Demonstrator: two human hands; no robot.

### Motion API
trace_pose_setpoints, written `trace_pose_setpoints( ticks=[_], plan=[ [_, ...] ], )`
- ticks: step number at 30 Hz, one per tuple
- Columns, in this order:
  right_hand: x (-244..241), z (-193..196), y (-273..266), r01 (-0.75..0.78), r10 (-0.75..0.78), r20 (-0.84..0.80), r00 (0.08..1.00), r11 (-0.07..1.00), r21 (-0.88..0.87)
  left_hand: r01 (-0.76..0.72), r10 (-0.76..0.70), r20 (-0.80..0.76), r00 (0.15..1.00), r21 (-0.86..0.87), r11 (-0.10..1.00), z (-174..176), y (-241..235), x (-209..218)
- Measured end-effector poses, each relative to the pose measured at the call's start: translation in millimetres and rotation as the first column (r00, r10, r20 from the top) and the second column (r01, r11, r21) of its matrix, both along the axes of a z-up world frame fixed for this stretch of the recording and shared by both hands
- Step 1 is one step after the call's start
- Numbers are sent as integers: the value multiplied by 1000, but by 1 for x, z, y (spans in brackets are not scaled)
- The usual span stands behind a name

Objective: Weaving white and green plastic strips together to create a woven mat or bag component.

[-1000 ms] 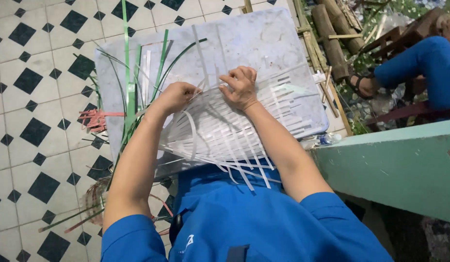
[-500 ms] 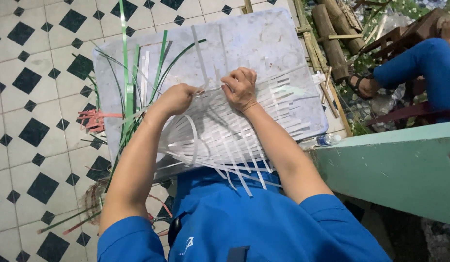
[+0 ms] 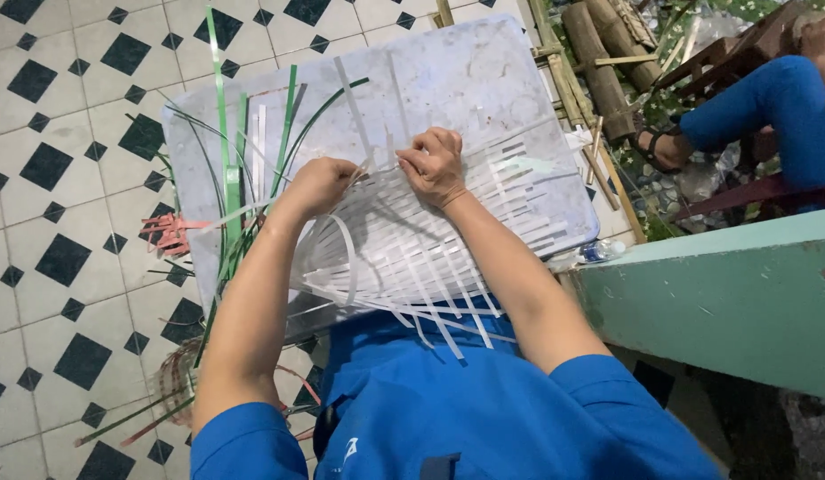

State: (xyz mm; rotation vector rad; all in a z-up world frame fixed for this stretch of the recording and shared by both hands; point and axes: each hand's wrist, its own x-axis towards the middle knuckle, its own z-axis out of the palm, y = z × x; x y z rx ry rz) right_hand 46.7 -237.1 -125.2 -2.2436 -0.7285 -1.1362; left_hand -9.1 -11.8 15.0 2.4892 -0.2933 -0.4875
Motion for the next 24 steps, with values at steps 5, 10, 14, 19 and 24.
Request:
trace_pose_setpoints(
  ticks=[5,10,14,19,24],
  plan=[
    [-2,4,1,1,-1,-19,1000,1000,-3,42,-44,33,998,67,997,-20,2,11],
    [-1,-3,-2,-16,16,-54,998,1000,-8,25,-24,-18,1000,6,1000,0,0,4],
    [-1,-5,-2,-17,15,-66,998,1000,-18,38,-37,-29,999,31,999,10,-1,0],
    [-4,3,-1,-39,38,-88,995,999,0,26,-26,-2,1000,7,1000,-14,9,9],
    [0,-4,-1,-67,63,-101,993,997,-28,3,-5,139,990,19,1000,-44,17,13]
  ],
)
